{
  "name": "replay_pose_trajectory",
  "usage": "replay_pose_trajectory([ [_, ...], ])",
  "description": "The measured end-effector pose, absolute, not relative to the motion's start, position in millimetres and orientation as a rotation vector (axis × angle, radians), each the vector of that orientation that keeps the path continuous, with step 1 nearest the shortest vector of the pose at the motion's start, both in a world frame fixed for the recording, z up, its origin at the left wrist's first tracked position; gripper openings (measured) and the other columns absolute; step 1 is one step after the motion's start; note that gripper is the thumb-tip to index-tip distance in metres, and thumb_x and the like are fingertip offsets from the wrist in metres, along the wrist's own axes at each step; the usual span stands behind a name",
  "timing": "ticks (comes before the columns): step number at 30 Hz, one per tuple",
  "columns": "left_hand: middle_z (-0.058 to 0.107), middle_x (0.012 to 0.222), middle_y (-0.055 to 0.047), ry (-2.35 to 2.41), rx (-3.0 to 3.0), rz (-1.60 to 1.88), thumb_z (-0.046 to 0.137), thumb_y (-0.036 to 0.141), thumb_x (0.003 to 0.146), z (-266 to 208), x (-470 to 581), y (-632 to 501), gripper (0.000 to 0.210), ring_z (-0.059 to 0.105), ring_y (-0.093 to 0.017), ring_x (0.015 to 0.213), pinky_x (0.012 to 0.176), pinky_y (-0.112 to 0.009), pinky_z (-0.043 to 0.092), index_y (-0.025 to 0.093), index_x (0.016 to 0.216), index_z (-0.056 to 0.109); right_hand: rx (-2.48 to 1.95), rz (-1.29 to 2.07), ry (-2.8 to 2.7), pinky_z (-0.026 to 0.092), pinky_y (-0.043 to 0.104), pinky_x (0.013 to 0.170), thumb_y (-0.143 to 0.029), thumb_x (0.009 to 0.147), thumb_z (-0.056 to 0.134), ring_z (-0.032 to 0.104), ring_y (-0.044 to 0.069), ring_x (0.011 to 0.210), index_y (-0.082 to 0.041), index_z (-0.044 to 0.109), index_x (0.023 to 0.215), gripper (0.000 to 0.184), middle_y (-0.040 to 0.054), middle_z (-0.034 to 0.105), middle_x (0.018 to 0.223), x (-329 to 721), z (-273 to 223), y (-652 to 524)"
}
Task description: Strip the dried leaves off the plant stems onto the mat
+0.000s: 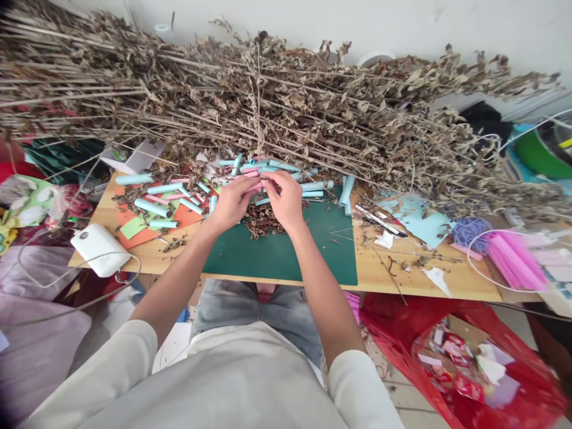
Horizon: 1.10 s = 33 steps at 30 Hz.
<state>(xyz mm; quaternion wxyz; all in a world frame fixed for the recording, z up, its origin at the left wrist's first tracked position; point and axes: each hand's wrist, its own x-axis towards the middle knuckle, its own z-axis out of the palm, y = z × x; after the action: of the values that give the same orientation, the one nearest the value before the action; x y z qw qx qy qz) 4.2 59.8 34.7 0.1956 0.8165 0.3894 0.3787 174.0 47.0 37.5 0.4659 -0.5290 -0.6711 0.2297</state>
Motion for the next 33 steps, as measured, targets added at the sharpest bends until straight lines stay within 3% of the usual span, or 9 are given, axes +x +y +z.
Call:
replay_pose_trajectory([
  [2, 0.068, 0.121, -0.013, 1.051, 2.280, 1.060, 0.047, 0.021, 0.097, 35.0, 10.6, 56.2, 0.033, 0.063, -0.024, 0.112, 0.103, -0.040, 0.047, 0.015, 0.125, 0.064, -1.307, 0.627, -1.467, 0.055, 0.031, 0.075, -0.043, 0.091, 0.055, 0.065, 0.018, 0.083, -0.019, 0.071, 0.094, 0.029, 0.0065, 0.071, 0.094, 173.5, 35.6, 45.6],
  [5, 0.069, 0.120, -0.014, 1.068, 2.267, 1.005, 0.046, 0.020, 0.097, 31.8, 9.9, 55.7, 0.041, 0.065, -0.023, 0.107, 0.100, -0.039, 0.048, 0.015, 0.137, 0.054, -1.359, 0.637, -1.242, 0.053, 0.029, 0.063, -0.046, 0.086, 0.060, 0.061, 0.015, 0.065, -0.018, 0.070, 0.091, 0.030, 0.0035, 0.069, 0.079, 191.6, 32.8, 31.7],
  [8, 0.067, 0.121, -0.015, 1.181, 2.278, 0.947, 0.041, 0.021, 0.099, 26.5, -2.0, 59.8, 0.046, 0.064, -0.023, 0.107, 0.097, -0.038, 0.048, 0.014, 0.143, 0.047, -1.520, 0.274, -1.047, 0.052, 0.029, 0.064, -0.044, 0.084, 0.060, 0.062, 0.015, 0.070, -0.017, 0.069, 0.092, 0.029, 0.0045, 0.067, 0.084, 233.5, 34.1, 6.5],
  [13, 0.064, 0.114, -0.019, 1.482, 2.371, 0.751, 0.029, 0.022, 0.101, 22.7, -23.0, 64.5, 0.041, 0.059, -0.028, 0.108, 0.097, -0.044, 0.045, 0.011, 0.130, 0.057, -1.919, -0.278, -0.858, 0.052, 0.036, 0.076, -0.030, 0.081, 0.055, 0.061, 0.020, 0.079, -0.015, 0.072, 0.088, 0.023, 0.0083, 0.067, 0.086, 319.5, 29.7, -12.9],
  [16, 0.064, 0.105, -0.018, 1.549, 2.435, 0.612, 0.028, 0.023, 0.101, 23.0, -25.8, 61.4, 0.038, 0.059, -0.028, 0.103, 0.093, -0.042, 0.045, 0.012, 0.120, 0.059, -2.111, -0.151, -1.041, 0.051, 0.041, 0.085, -0.027, 0.077, 0.055, 0.063, 0.024, 0.079, -0.015, 0.074, 0.090, 0.026, 0.0080, 0.069, 0.080, 348.2, 19.2, -3.2],
  [21, 0.067, 0.098, -0.015, 1.831, 2.364, 0.422, 0.037, 0.031, 0.100, 33.1, -21.2, 50.2, 0.029, 0.063, -0.028, 0.096, 0.080, -0.034, 0.045, 0.015, 0.111, 0.059, -2.065, -0.173, -1.347, 0.044, 0.047, 0.097, -0.027, 0.085, 0.051, 0.060, 0.031, 0.107, -0.014, 0.071, 0.111, 0.036, 0.0160, 0.069, 0.115, 318.3, 19.6, 4.3],
  [23, 0.068, 0.098, -0.014, 1.881, 2.325, 0.348, 0.039, 0.035, 0.100, 42.2, -18.2, 45.7, 0.028, 0.064, -0.027, 0.093, 0.076, -0.032, 0.045, 0.017, 0.111, 0.059, -1.966, -0.139, -1.552, 0.043, 0.045, 0.100, -0.029, 0.089, 0.049, 0.057, 0.030, 0.112, -0.015, 0.070, 0.112, 0.035, 0.0150, 0.068, 0.117, 284.1, 26.6, 3.4],
  [28, 0.070, 0.095, -0.010, 1.754, 2.356, 0.278, 0.030, 0.035, 0.103, 61.0, -19.6, 34.1, 0.033, 0.066, -0.023, 0.084, 0.070, -0.029, 0.042, 0.021, 0.109, 0.059, -1.634, 0.254, -2.247, 0.044, 0.038, 0.096, -0.022, 0.095, 0.043, 0.054, 0.026, 0.108, -0.019, 0.068, 0.120, 0.035, 0.0120, 0.067, 0.113, 201.8, 36.2, 20.2],
  [33, 0.071, 0.094, -0.008, 1.791, 2.327, 0.192, 0.056, 0.046, 0.093, 47.7, -49.6, 12.0, 0.032, 0.067, -0.026, 0.086, 0.067, -0.028, 0.043, 0.022, 0.115, 0.060, -1.687, 0.201, -2.436, 0.043, 0.041, 0.090, -0.019, 0.093, 0.048, 0.049, 0.031, 0.111, -0.016, 0.070, 0.110, 0.028, 0.0154, 0.064, 0.109, 181.8, 32.3, 47.4],
])
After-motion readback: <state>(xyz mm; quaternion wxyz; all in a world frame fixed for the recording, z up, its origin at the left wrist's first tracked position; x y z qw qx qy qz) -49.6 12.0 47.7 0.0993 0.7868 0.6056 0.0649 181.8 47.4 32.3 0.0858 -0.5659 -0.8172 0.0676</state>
